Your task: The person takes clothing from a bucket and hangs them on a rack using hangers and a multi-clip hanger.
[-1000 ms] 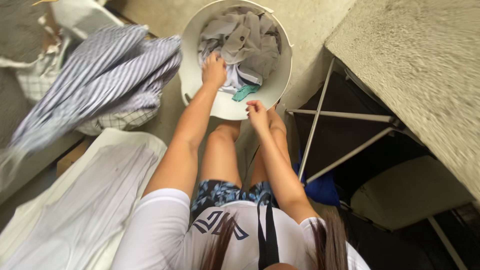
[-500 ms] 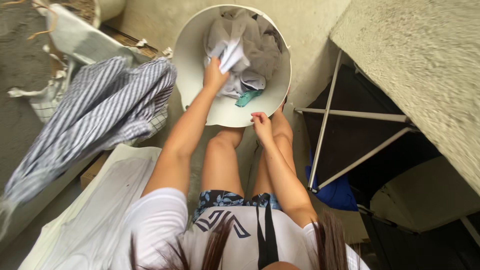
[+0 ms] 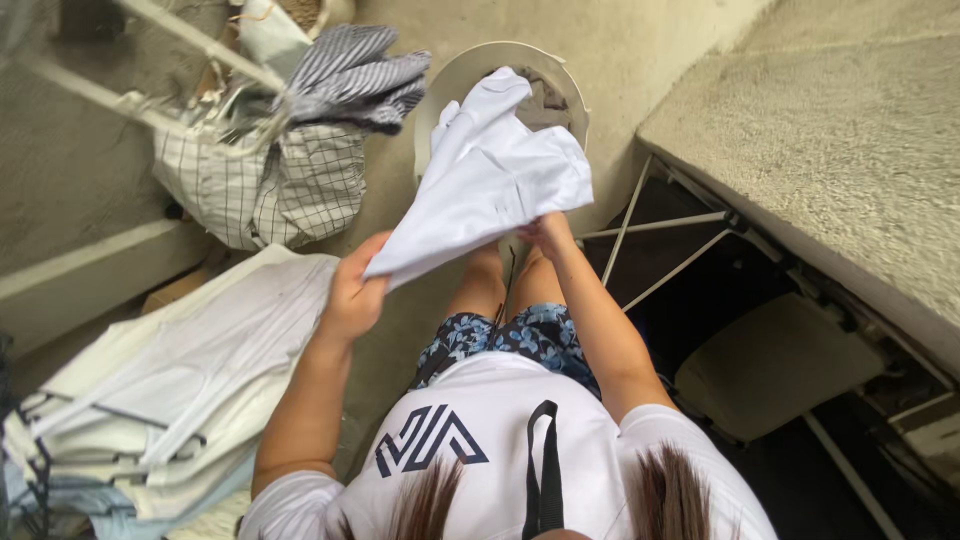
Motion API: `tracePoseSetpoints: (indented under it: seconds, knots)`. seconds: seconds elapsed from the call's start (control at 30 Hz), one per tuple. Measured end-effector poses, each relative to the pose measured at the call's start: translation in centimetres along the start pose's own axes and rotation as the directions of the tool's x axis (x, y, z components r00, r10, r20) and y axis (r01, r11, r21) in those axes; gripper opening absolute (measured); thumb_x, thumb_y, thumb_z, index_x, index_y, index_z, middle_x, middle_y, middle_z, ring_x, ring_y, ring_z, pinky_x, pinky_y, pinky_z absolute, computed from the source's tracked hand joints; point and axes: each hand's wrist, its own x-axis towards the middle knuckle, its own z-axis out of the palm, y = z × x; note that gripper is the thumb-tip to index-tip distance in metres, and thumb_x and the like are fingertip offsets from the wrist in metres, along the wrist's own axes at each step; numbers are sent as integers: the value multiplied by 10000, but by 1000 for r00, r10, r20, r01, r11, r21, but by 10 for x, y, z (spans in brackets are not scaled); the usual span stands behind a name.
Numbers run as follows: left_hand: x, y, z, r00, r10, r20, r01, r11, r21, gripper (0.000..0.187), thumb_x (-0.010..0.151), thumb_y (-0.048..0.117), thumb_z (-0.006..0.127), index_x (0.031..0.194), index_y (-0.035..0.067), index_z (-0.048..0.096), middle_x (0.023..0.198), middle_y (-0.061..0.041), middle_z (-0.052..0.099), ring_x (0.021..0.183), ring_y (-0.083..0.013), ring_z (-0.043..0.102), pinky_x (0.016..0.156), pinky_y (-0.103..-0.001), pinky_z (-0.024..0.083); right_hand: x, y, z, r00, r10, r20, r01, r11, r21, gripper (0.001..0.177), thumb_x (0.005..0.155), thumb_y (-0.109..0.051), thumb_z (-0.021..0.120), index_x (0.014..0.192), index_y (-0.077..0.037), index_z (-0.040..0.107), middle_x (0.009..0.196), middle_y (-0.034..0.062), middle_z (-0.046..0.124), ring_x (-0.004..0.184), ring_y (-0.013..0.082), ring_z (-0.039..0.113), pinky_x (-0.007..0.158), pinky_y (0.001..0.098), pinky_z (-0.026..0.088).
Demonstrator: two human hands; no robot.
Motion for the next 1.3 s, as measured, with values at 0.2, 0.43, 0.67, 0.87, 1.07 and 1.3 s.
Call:
tracePoseSetpoints:
  seconds: [0.2,0.43,0.67,0.87,1.07,1.3]
  knots:
    - [-163,68,-79,813,472,341,-407,879,-247,263,967,173,700,1179,21,733,909,-95,758,853,-216,697,816,-363,519,-44,-74,84,941,-155,301,94,974,206,383,886,-183,597,1251,-86,659,1076,115,717,856,217,677,759,359,574]
    - [-289,-28,-110,962,-48,267,73,994,-85,343,884,167,708,1162,-32,737,1036,-149,814,978,-293,742,884,-386,570,-123,-119,185,779,-250,575,194,968,158,465,794,-95,661,1257,-88,686,1112,129,729,937,251,687,828,371,566]
    - [-310,-121,-90,859,-388,-335,478,841,253,850,740,302,916,1435,56,493,1441,-154,563,1332,-257,540,1107,-394,420,-225,-105,272,342,-18,940,869,387,-309,569,701,-7,725,1264,-90,712,1149,142,742,1018,285,697,897,383,559]
    - [-241,-128,-116,600,168,-782,-270,963,1,356,1072,316,690,1159,-22,619,1037,-128,638,976,-261,592,939,-428,477,-294,-41,366,191,-55,980,958,-209,-198,672,603,124,680,1247,-60,735,1161,168,759,1066,311,726,964,374,567]
    - [-303,-39,-128,292,518,-804,24,836,548,945,726,331,931,1420,-13,389,1420,-268,379,1357,-476,351,1135,-538,327,-373,-33,443,32,-115,993,970,-234,-59,484,734,-2,858,1191,-49,706,1069,134,756,903,244,734,843,337,561]
    - [-283,-57,-191,535,606,-589,-122,745,656,426,842,166,791,1226,113,614,1164,-110,697,1172,-324,636,1153,-587,271,-432,-26,484,125,-173,977,943,-285,-171,589,825,46,825,1377,-67,655,854,113,670,795,116,620,731,238,468]
